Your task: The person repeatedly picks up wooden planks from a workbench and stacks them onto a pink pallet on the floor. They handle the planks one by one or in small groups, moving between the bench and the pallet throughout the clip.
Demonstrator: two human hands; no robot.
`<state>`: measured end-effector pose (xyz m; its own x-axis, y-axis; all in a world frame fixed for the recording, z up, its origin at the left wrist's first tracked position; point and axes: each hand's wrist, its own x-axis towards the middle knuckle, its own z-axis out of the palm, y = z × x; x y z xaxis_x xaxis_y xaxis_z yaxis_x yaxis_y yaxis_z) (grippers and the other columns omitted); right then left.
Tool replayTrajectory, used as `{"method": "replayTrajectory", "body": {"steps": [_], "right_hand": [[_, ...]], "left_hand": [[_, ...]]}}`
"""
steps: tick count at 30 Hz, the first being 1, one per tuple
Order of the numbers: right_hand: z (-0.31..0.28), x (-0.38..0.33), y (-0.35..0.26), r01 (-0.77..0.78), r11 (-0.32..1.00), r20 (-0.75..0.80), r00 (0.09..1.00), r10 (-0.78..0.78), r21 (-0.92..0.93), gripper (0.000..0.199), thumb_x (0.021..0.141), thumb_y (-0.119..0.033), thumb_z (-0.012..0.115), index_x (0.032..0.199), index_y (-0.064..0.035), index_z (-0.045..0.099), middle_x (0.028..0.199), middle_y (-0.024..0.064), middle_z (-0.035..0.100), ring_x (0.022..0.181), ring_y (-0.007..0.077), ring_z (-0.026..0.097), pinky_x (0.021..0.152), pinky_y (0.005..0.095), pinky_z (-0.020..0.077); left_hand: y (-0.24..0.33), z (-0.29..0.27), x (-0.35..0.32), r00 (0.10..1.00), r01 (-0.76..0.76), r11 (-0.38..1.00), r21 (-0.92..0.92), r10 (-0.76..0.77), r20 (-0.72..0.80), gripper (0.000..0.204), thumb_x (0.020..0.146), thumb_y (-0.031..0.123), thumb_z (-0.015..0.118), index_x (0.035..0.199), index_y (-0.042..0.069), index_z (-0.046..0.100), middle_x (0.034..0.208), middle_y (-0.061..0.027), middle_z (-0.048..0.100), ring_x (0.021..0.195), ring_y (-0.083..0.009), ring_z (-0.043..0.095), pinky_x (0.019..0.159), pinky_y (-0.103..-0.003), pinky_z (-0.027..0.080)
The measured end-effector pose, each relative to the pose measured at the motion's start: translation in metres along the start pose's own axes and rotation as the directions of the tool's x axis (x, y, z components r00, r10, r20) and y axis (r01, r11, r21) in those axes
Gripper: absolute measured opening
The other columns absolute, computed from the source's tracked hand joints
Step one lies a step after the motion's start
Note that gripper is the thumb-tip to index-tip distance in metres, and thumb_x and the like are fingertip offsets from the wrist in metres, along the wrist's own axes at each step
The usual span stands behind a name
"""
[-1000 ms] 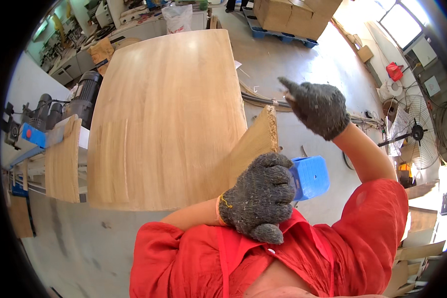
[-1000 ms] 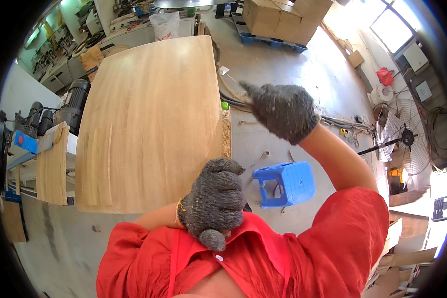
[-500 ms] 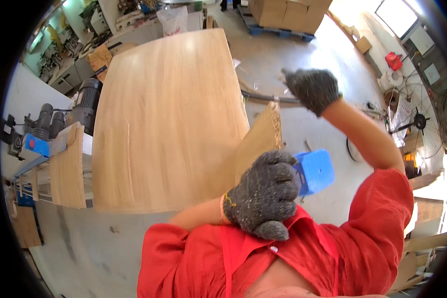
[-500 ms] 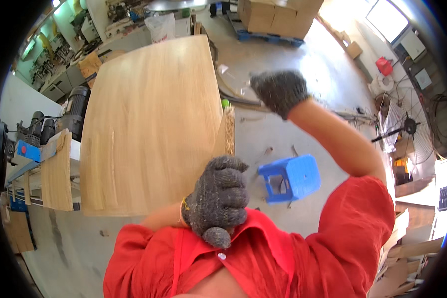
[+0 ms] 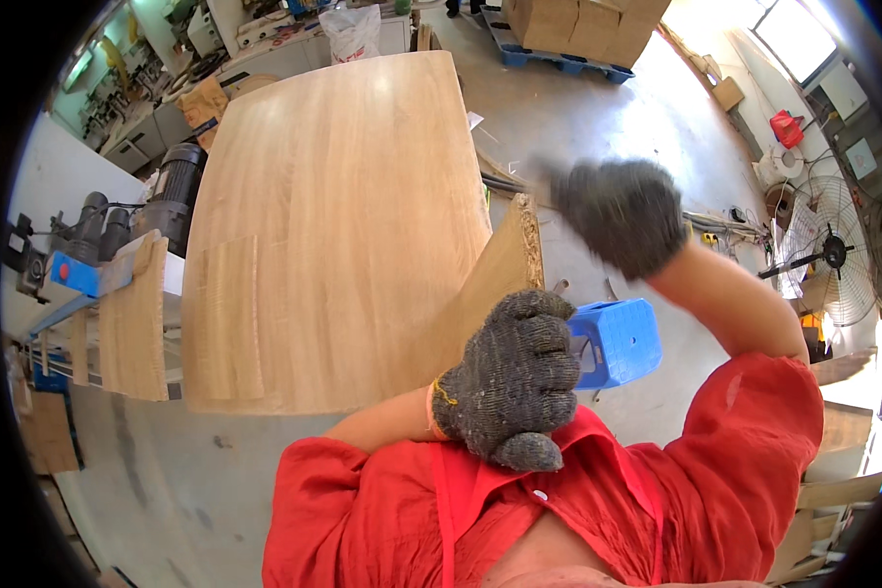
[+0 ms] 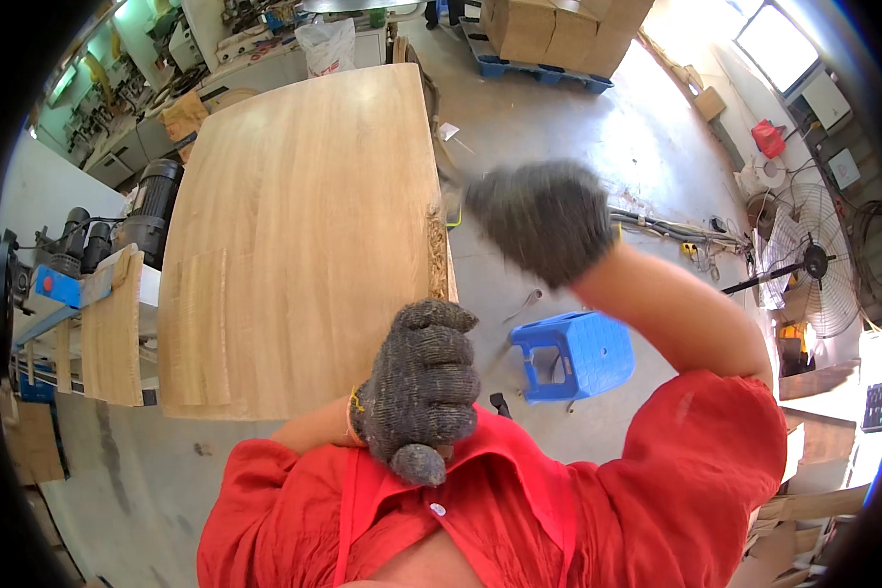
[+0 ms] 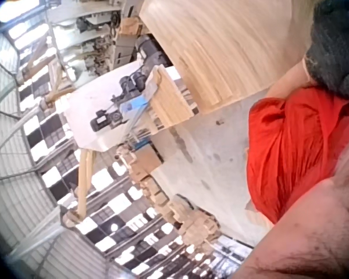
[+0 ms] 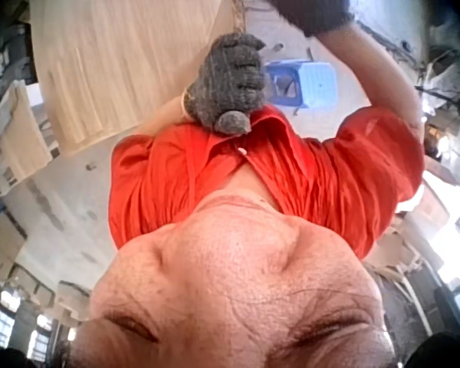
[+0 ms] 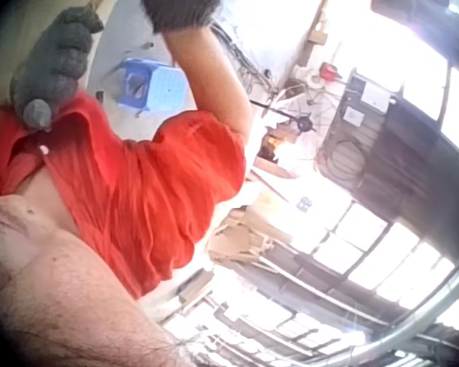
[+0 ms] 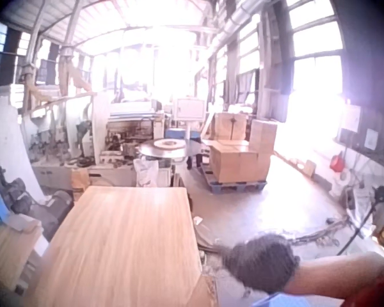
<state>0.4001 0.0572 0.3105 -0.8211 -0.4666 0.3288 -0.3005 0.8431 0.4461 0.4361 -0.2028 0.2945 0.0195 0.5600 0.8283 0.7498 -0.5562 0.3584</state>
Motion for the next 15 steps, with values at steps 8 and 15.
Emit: {"method": "replayTrajectory", "body": {"steps": [8, 15], "right_hand": [[-0.011, 0.003, 0.006, -0.182, 0.969, -0.040, 0.981, 0.191, 0.164, 0.040, 0.089, -0.026, 0.059, 0.127, -0.0129, 0.056, 0.066, 0.0106, 0.063, 0.055, 0.0256, 0.062, 0.049, 0.0380, 0.0484], [-0.056, 0.018, -0.029, 0.113, 0.961, -0.015, 0.993, -0.113, 0.253, 0.047, 0.083, -0.030, 0.061, 0.127, -0.0143, 0.056, 0.071, 0.0102, 0.061, 0.059, 0.0258, 0.062, 0.049, 0.0379, 0.0473]], "left_hand": [[-0.001, -0.005, -0.005, 0.999, 0.011, 0.994, 0.113, -0.006, -0.045, 0.042, 0.071, 0.052, 0.058, 0.064, 0.011, 0.054, 0.075, -0.0075, 0.053, 0.075, -0.0313, 0.051, 0.081, -0.053, 0.042], [0.000, -0.005, -0.004, 0.999, 0.023, 0.993, 0.113, -0.018, -0.042, 0.042, 0.072, 0.052, 0.058, 0.063, 0.011, 0.053, 0.073, -0.0075, 0.052, 0.073, -0.0311, 0.050, 0.080, -0.053, 0.042]]}}
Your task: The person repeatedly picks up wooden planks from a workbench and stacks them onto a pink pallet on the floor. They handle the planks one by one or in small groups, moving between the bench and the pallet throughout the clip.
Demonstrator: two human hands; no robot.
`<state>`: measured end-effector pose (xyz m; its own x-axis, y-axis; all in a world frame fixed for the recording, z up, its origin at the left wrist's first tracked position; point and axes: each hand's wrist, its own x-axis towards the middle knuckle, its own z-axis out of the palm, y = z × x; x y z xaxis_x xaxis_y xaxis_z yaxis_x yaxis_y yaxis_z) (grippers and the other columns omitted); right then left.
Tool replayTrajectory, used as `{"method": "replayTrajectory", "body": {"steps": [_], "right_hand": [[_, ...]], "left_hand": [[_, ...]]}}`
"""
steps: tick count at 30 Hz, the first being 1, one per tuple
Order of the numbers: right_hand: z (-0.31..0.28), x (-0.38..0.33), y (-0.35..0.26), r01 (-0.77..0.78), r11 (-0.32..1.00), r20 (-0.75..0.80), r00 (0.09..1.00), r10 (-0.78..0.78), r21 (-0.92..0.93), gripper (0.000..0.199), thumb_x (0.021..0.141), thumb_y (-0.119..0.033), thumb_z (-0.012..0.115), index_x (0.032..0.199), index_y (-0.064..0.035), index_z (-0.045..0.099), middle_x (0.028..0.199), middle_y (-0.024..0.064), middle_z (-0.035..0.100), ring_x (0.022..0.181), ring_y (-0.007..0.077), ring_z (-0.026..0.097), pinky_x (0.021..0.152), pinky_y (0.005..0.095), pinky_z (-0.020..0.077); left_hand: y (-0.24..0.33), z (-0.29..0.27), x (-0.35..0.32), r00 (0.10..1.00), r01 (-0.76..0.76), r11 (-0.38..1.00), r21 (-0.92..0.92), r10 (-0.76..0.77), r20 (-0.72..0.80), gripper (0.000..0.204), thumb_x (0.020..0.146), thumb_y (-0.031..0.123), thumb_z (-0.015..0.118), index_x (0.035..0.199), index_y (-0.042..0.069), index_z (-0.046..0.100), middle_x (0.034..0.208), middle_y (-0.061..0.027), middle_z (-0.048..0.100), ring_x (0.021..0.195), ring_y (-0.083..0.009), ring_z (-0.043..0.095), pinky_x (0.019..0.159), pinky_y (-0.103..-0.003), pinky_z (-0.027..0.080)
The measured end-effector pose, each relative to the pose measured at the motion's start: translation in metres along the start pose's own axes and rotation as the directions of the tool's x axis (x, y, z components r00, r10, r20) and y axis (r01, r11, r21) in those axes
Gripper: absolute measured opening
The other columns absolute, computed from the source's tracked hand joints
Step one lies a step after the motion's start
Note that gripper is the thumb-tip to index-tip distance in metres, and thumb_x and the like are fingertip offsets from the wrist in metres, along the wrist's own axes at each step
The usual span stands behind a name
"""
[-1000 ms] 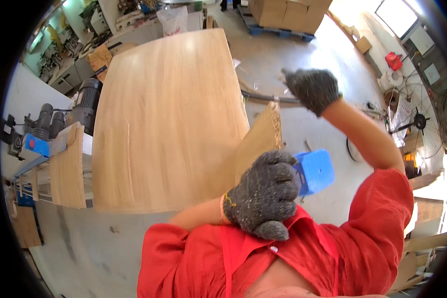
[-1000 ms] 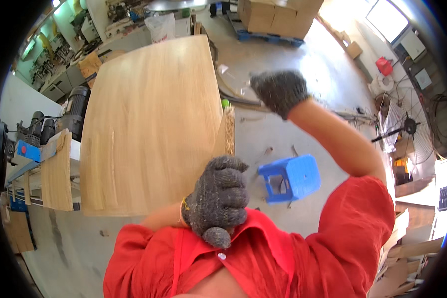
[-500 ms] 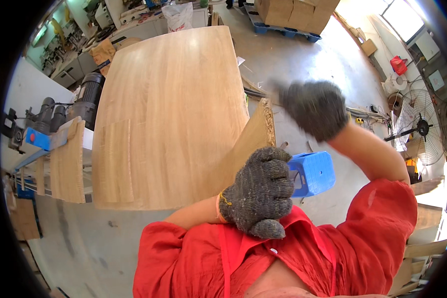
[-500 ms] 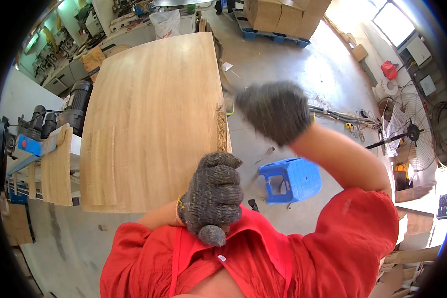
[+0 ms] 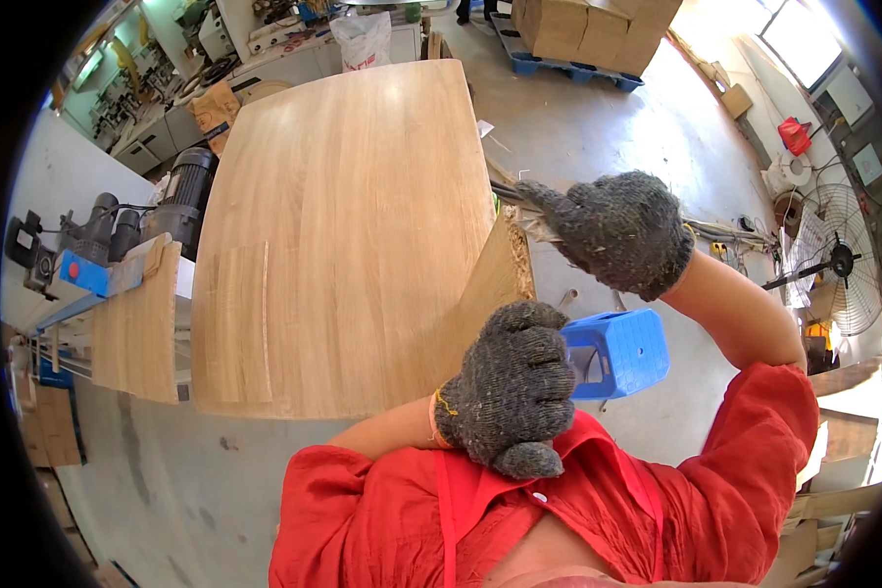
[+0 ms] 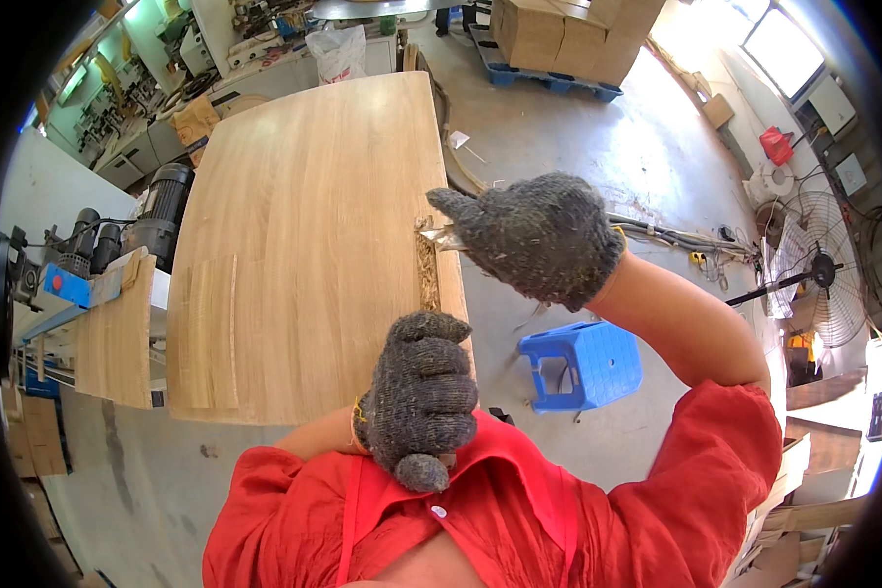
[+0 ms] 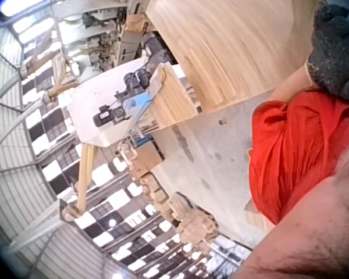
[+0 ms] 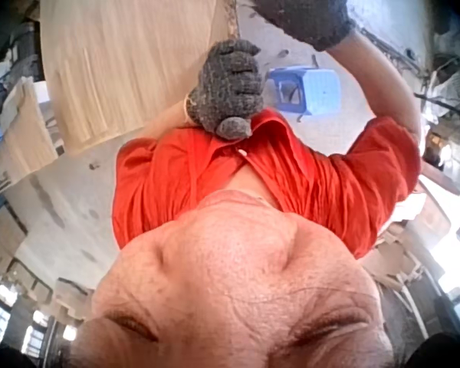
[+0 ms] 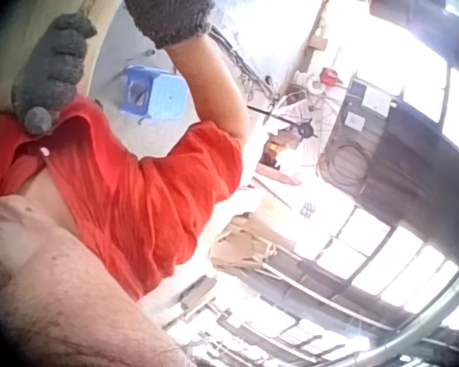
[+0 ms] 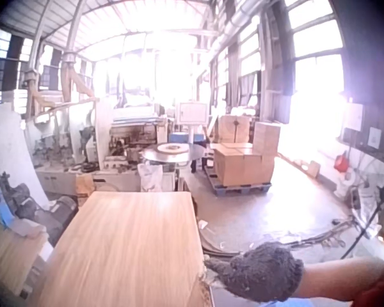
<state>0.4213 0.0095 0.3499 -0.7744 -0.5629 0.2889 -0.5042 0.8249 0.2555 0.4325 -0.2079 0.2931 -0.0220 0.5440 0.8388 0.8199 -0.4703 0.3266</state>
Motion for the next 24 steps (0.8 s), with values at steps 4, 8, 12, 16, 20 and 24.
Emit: {"method": "replayTrajectory", "body": {"steps": [4, 8, 12, 16, 20, 24], "right_hand": [[0.020, 0.013, 0.008, -0.069, 0.976, -0.022, 0.998, 0.066, -0.206, 0.031, 0.081, -0.027, 0.062, 0.109, -0.0144, 0.066, 0.069, 0.0099, 0.063, 0.055, 0.0261, 0.061, 0.047, 0.0384, 0.0469], [0.054, 0.021, 0.049, -0.262, 0.927, 0.450, 0.817, 0.361, -0.268, 0.037, 0.092, -0.032, 0.050, 0.120, -0.0107, 0.060, 0.089, 0.0163, 0.070, 0.074, 0.0325, 0.068, 0.063, 0.0414, 0.0536], [0.069, -0.021, 0.054, -0.046, 0.979, -0.058, 0.997, 0.059, 0.196, 0.038, 0.097, -0.027, 0.042, 0.128, -0.0081, 0.052, 0.105, 0.0207, 0.066, 0.089, 0.0375, 0.065, 0.072, 0.0433, 0.0530], [0.002, -0.026, 0.002, -0.372, 0.475, 0.320, 0.928, 0.188, 0.797, 0.044, 0.097, -0.034, 0.053, 0.134, -0.0111, 0.052, 0.084, 0.0060, 0.059, 0.079, 0.0142, 0.056, 0.073, 0.0307, 0.0510], [-0.040, -0.051, -0.030, -0.517, 0.213, 0.500, 0.856, 0.129, 0.829, 0.040, 0.095, -0.025, 0.058, 0.133, -0.0120, 0.055, 0.085, 0.0021, 0.061, 0.072, 0.0090, 0.055, 0.067, 0.0267, 0.0502], [-0.050, -0.060, -0.055, -0.535, 0.152, 0.504, 0.840, 0.201, 0.831, 0.043, 0.093, -0.024, 0.062, 0.133, -0.0119, 0.055, 0.092, 0.0047, 0.065, 0.074, 0.0107, 0.058, 0.068, 0.0283, 0.0506]], "left_hand": [[0.002, 0.000, -0.004, 1.000, 0.015, 1.000, 0.017, -0.015, -0.002, 0.041, 0.073, 0.051, 0.057, 0.064, 0.012, 0.053, 0.074, -0.0075, 0.052, 0.075, -0.0308, 0.051, 0.081, -0.053, 0.041], [-0.011, 0.007, 0.002, 0.997, -0.072, 0.997, 0.008, 0.072, -0.003, 0.038, 0.084, 0.047, 0.048, 0.069, 0.013, 0.058, 0.076, -0.0048, 0.055, 0.078, -0.0283, 0.053, 0.082, -0.055, 0.043], [-0.016, -0.008, -0.001, 0.998, -0.048, 0.988, 0.147, 0.052, -0.022, 0.048, 0.092, 0.050, 0.041, 0.080, 0.012, 0.067, 0.080, -0.0047, 0.059, 0.080, -0.0274, 0.057, 0.085, -0.053, 0.045], [-0.025, -0.029, -0.003, 0.993, 0.122, 0.964, 0.237, -0.117, -0.033, 0.059, 0.096, 0.054, 0.033, 0.097, 0.009, 0.071, 0.090, -0.0084, 0.067, 0.082, -0.0295, 0.061, 0.090, -0.050, 0.044], [-0.022, -0.022, -0.003, 0.939, 0.340, 0.939, 0.055, -0.335, -0.083, 0.046, 0.099, 0.036, 0.044, 0.127, 0.000, 0.053, 0.107, -0.0131, 0.066, 0.079, -0.0227, 0.063, 0.075, -0.037, 0.052], [-0.026, -0.018, 0.003, 0.970, 0.237, 0.952, 0.192, -0.222, -0.097, 0.039, 0.098, 0.025, 0.045, 0.126, -0.001, 0.052, 0.106, -0.0138, 0.066, 0.079, -0.0225, 0.064, 0.078, -0.037, 0.051]]}}
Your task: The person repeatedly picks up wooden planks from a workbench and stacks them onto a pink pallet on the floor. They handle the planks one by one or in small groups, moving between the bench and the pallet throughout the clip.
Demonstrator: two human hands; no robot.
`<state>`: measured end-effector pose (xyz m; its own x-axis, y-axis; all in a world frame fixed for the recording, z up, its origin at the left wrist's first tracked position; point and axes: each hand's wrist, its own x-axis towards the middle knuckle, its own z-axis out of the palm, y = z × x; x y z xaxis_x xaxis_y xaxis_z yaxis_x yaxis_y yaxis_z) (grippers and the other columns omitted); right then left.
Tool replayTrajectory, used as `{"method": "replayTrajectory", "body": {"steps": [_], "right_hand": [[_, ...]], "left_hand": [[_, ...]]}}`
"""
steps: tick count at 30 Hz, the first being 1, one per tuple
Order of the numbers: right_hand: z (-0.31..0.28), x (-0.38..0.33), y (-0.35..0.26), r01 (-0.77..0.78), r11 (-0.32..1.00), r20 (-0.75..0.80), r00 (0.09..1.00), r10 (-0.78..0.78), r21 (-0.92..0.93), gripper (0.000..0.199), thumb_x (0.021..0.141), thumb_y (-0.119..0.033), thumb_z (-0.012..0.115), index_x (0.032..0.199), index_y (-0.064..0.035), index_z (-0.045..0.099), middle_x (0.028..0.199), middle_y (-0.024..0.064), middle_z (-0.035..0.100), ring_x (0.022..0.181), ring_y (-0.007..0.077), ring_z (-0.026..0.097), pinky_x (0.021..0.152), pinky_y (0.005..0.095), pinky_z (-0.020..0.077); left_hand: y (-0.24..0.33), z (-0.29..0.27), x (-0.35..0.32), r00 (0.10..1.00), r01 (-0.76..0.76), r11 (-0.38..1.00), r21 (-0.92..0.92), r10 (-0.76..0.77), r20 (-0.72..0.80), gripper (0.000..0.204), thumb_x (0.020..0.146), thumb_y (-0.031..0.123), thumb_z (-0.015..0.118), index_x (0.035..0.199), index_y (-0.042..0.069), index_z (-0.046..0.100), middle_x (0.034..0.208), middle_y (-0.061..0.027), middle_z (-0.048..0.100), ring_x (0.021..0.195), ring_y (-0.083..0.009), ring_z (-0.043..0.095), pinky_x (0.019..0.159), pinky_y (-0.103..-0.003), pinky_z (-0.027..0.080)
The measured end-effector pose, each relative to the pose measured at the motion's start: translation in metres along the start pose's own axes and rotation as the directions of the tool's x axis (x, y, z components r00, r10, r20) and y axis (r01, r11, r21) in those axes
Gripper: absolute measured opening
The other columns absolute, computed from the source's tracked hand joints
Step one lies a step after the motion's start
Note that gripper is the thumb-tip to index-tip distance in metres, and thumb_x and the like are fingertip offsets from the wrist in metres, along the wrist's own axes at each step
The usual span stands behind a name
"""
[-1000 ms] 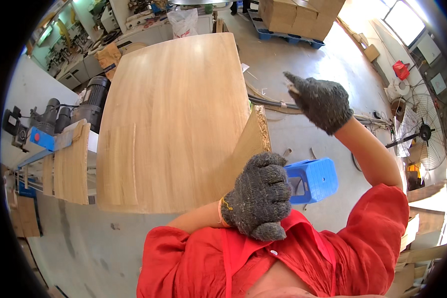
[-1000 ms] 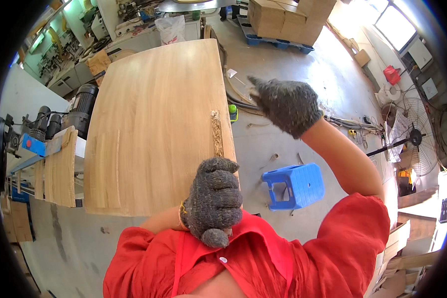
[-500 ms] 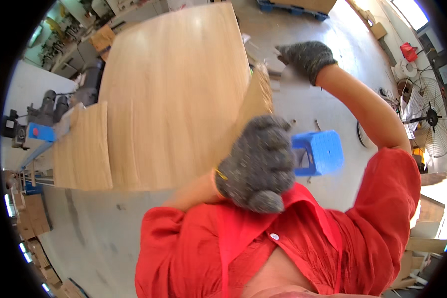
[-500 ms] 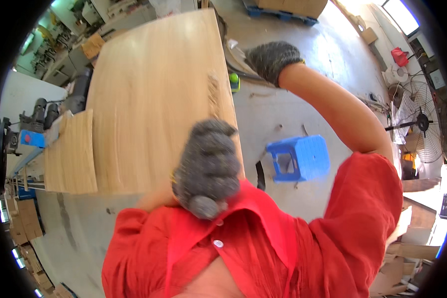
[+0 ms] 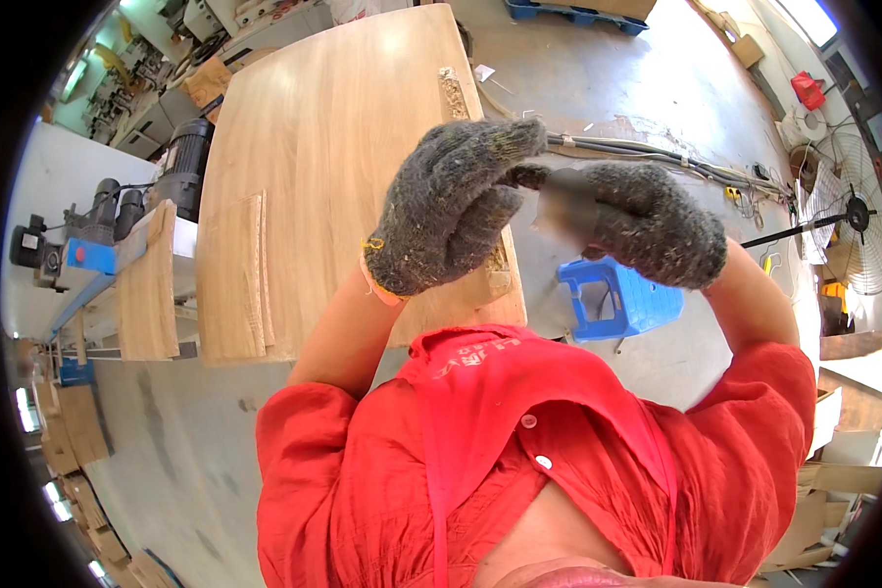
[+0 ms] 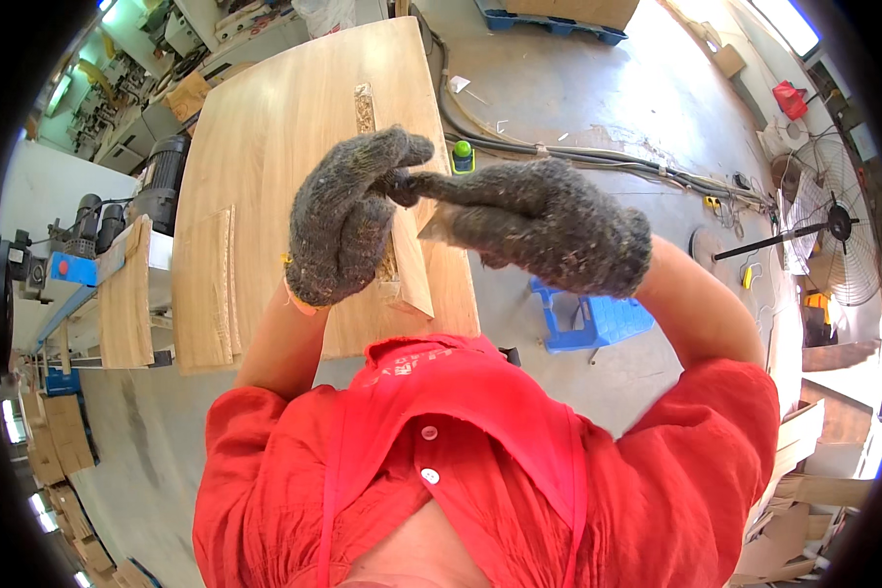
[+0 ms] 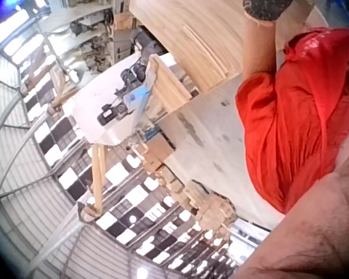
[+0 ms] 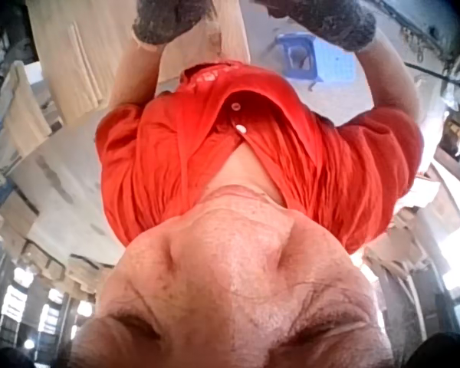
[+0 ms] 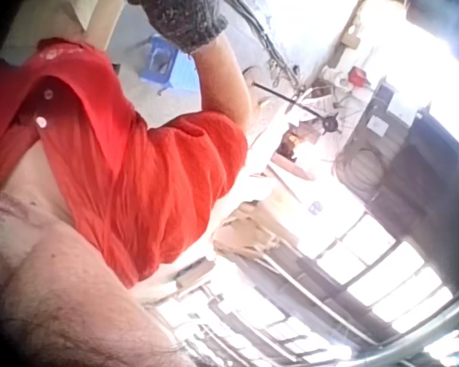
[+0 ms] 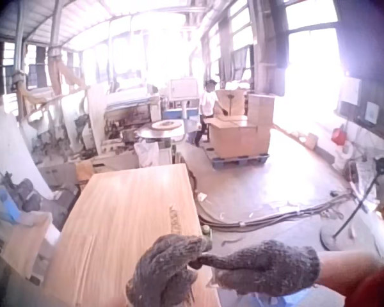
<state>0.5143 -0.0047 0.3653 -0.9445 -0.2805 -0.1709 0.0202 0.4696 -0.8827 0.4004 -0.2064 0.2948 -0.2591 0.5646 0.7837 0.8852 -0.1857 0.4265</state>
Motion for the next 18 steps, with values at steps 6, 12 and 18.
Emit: {"method": "replayTrajectory", "body": {"steps": [6, 12, 18], "right_hand": [[0.019, 0.000, 0.011, 0.279, 0.923, -0.063, 0.950, -0.305, -0.265, 0.037, 0.091, -0.023, 0.063, 0.122, -0.0036, 0.060, 0.096, 0.0104, 0.068, 0.080, 0.0199, 0.065, 0.076, 0.0318, 0.0518], [0.017, 0.008, 0.015, 0.323, 0.845, 0.025, 0.938, -0.345, -0.426, 0.031, 0.089, -0.017, 0.062, 0.117, -0.0025, 0.061, 0.103, 0.0161, 0.066, 0.094, 0.0291, 0.064, 0.085, 0.0364, 0.0494], [0.014, 0.005, 0.018, 0.409, 0.810, 0.046, 0.901, -0.431, -0.421, 0.027, 0.088, -0.021, 0.064, 0.110, -0.0068, 0.065, 0.093, 0.0150, 0.066, 0.082, 0.0313, 0.064, 0.075, 0.0382, 0.0505]], "left_hand": [[-0.008, -0.004, 0.014, 0.992, -0.119, 0.978, 0.172, 0.109, 0.069, 0.033, 0.095, 0.025, 0.045, 0.112, 0.002, 0.062, 0.087, -0.0090, 0.067, 0.091, -0.0261, 0.063, 0.108, -0.047, 0.030], [-0.015, 0.002, 0.009, 0.992, -0.128, 0.989, 0.067, 0.128, 0.008, 0.029, 0.087, 0.014, 0.053, 0.113, 0.006, 0.064, 0.080, -0.0035, 0.060, 0.086, -0.0259, 0.059, 0.106, -0.049, 0.031], [-0.015, 0.009, 0.012, 0.991, -0.124, 0.990, 0.062, 0.126, -0.036, 0.029, 0.093, 0.022, 0.046, 0.104, 0.002, 0.065, 0.069, -0.0014, 0.057, 0.075, -0.0215, 0.057, 0.107, -0.048, 0.030]]}}
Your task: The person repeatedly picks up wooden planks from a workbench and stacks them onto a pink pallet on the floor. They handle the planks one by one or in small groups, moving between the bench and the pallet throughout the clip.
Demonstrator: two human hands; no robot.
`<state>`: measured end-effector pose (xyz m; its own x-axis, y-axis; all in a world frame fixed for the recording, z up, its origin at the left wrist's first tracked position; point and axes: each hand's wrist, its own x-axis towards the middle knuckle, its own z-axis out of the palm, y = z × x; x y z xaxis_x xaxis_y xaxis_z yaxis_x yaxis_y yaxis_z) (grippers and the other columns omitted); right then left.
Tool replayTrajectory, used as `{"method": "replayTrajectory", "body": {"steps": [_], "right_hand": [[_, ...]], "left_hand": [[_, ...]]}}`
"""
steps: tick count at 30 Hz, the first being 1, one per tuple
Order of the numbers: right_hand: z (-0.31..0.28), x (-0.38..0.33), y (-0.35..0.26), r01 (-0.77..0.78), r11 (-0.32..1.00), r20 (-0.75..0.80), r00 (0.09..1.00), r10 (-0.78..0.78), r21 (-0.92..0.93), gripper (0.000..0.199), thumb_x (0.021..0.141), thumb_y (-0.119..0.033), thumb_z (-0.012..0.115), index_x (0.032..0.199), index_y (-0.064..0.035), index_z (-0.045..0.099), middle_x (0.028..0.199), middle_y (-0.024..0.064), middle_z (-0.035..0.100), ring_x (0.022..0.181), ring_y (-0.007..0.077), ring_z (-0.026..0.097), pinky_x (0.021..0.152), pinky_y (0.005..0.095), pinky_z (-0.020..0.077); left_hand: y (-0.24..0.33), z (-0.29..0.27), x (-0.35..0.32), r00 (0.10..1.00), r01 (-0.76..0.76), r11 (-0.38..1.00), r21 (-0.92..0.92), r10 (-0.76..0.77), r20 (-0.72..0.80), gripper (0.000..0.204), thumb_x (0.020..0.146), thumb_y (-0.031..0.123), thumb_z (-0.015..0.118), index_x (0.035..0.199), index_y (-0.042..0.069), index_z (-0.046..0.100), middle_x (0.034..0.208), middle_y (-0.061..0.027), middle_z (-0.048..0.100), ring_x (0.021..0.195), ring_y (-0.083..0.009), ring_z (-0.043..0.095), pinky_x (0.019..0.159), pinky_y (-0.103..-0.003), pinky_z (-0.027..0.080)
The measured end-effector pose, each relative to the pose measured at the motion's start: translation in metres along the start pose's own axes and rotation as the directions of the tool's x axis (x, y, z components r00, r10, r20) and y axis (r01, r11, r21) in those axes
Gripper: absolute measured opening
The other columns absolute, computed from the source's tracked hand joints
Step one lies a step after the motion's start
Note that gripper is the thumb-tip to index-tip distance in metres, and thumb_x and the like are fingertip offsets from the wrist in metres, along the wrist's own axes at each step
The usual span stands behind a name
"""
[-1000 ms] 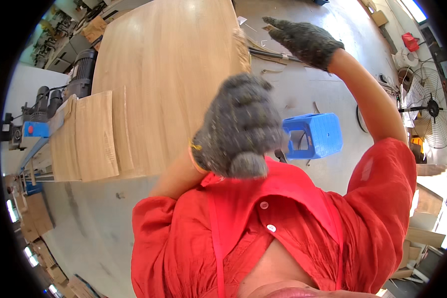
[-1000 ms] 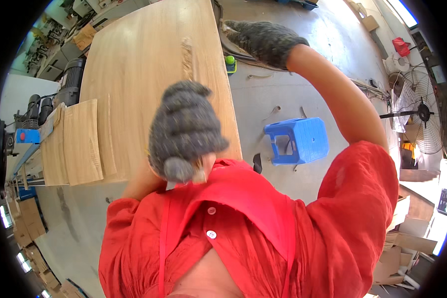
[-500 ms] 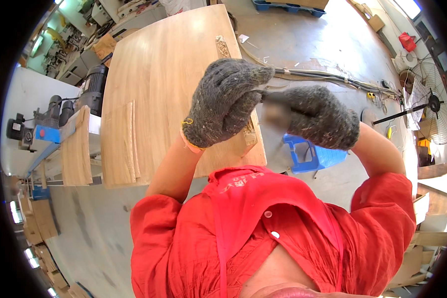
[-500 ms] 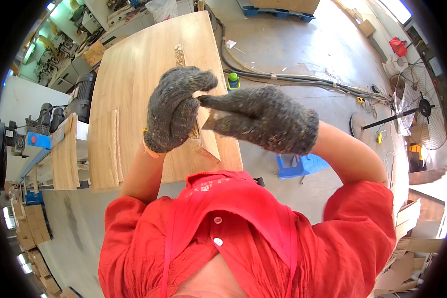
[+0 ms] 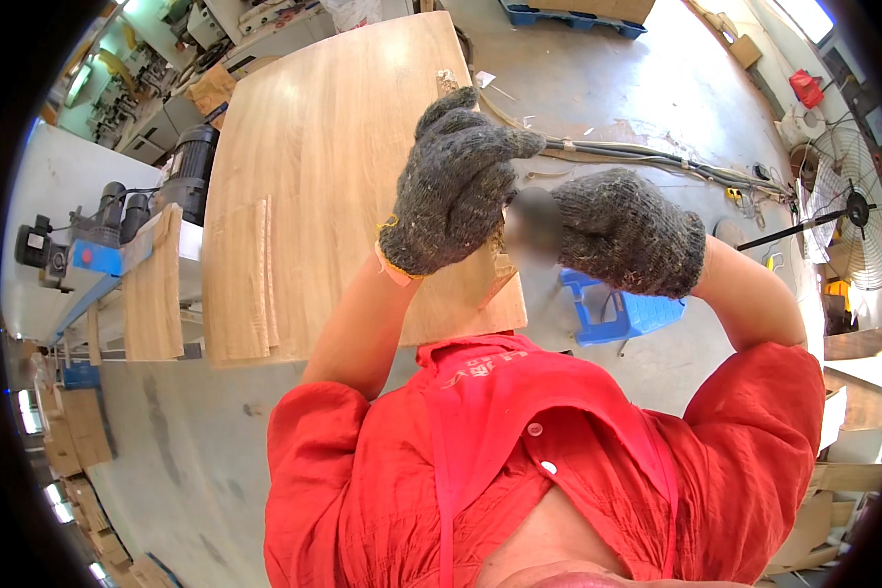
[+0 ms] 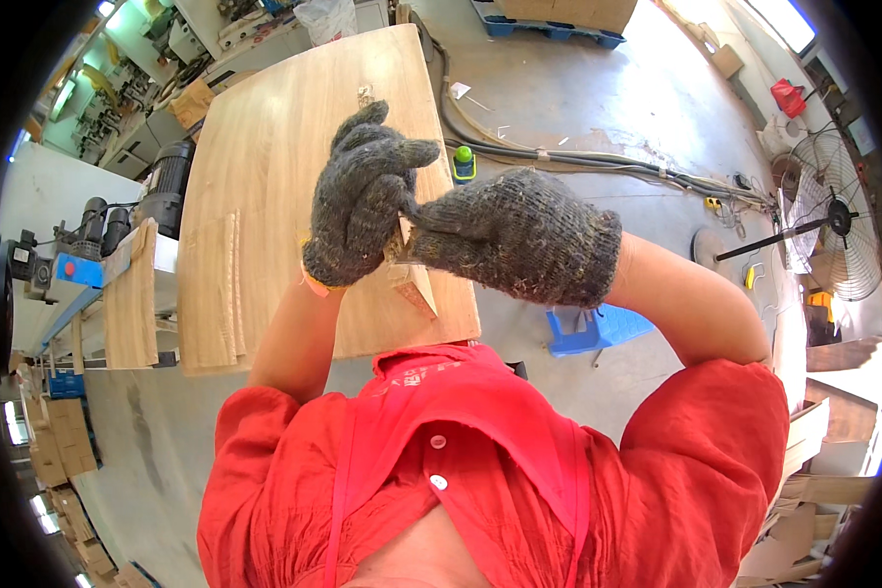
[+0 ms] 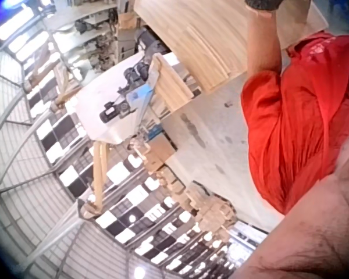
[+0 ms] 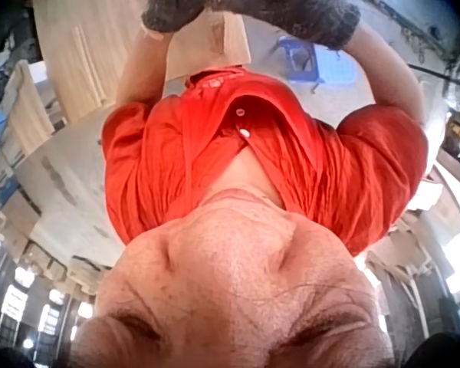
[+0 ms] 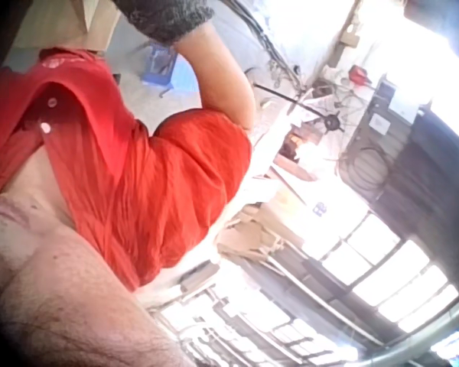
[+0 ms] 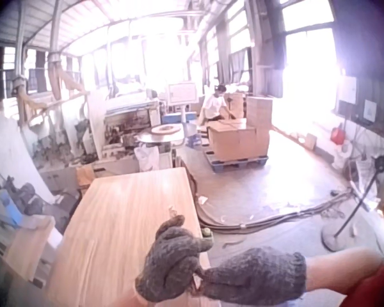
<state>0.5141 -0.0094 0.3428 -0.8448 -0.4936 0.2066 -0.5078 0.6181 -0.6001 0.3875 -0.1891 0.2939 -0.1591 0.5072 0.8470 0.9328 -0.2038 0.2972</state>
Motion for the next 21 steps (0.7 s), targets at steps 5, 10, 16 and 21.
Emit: {"method": "replayTrajectory", "body": {"steps": [5, 10, 16, 21], "right_hand": [[-0.004, 0.004, -0.001, 0.078, 0.995, -0.014, 0.997, -0.077, 0.060, 0.024, 0.088, -0.021, 0.064, 0.109, -0.0077, 0.066, 0.088, 0.0135, 0.067, 0.077, 0.0328, 0.063, 0.070, 0.0393, 0.0513], [-0.007, 0.013, -0.030, -0.187, 0.982, 0.198, 0.962, 0.190, -0.034, 0.031, 0.087, -0.010, 0.064, 0.117, -0.0034, 0.062, 0.103, 0.0112, 0.066, 0.085, 0.0205, 0.065, 0.075, 0.0313, 0.0527], [0.020, 0.003, -0.012, 0.282, 0.880, 0.077, 0.959, -0.274, -0.381, 0.033, 0.088, -0.013, 0.064, 0.120, -0.0047, 0.061, 0.106, 0.0110, 0.066, 0.083, 0.0207, 0.066, 0.074, 0.0310, 0.0531], [0.002, 0.021, 0.007, 0.332, 0.915, 0.132, 0.942, -0.309, -0.229, 0.033, 0.088, -0.014, 0.065, 0.121, -0.0080, 0.062, 0.108, 0.0094, 0.067, 0.084, 0.0243, 0.066, 0.078, 0.0344, 0.0527]], "left_hand": [[-0.005, 0.005, -0.008, 0.995, 0.038, 0.997, -0.064, -0.043, -0.088, 0.020, 0.089, 0.012, 0.051, 0.101, 0.005, 0.065, 0.097, -0.0092, 0.068, 0.089, -0.0309, 0.058, 0.104, -0.048, 0.034], [-0.004, 0.005, -0.013, 0.981, 0.095, 0.992, -0.083, -0.107, -0.160, 0.016, 0.091, 0.010, 0.048, 0.090, 0.004, 0.063, 0.096, -0.0090, 0.068, 0.089, -0.0303, 0.059, 0.104, -0.048, 0.035], [0.001, 0.008, -0.014, 0.948, 0.200, 0.907, -0.372, -0.275, -0.161, 0.038, 0.099, 0.027, 0.038, 0.099, -0.001, 0.063, 0.064, -0.0013, 0.052, 0.061, -0.0128, 0.050, 0.106, -0.044, 0.031], [-0.012, -0.011, 0.008, 0.997, -0.063, 0.998, -0.014, 0.064, 0.048, 0.027, 0.096, 0.021, 0.046, 0.104, 0.001, 0.063, 0.082, -0.0085, 0.062, 0.077, -0.0220, 0.059, 0.102, -0.044, 0.036]]}}
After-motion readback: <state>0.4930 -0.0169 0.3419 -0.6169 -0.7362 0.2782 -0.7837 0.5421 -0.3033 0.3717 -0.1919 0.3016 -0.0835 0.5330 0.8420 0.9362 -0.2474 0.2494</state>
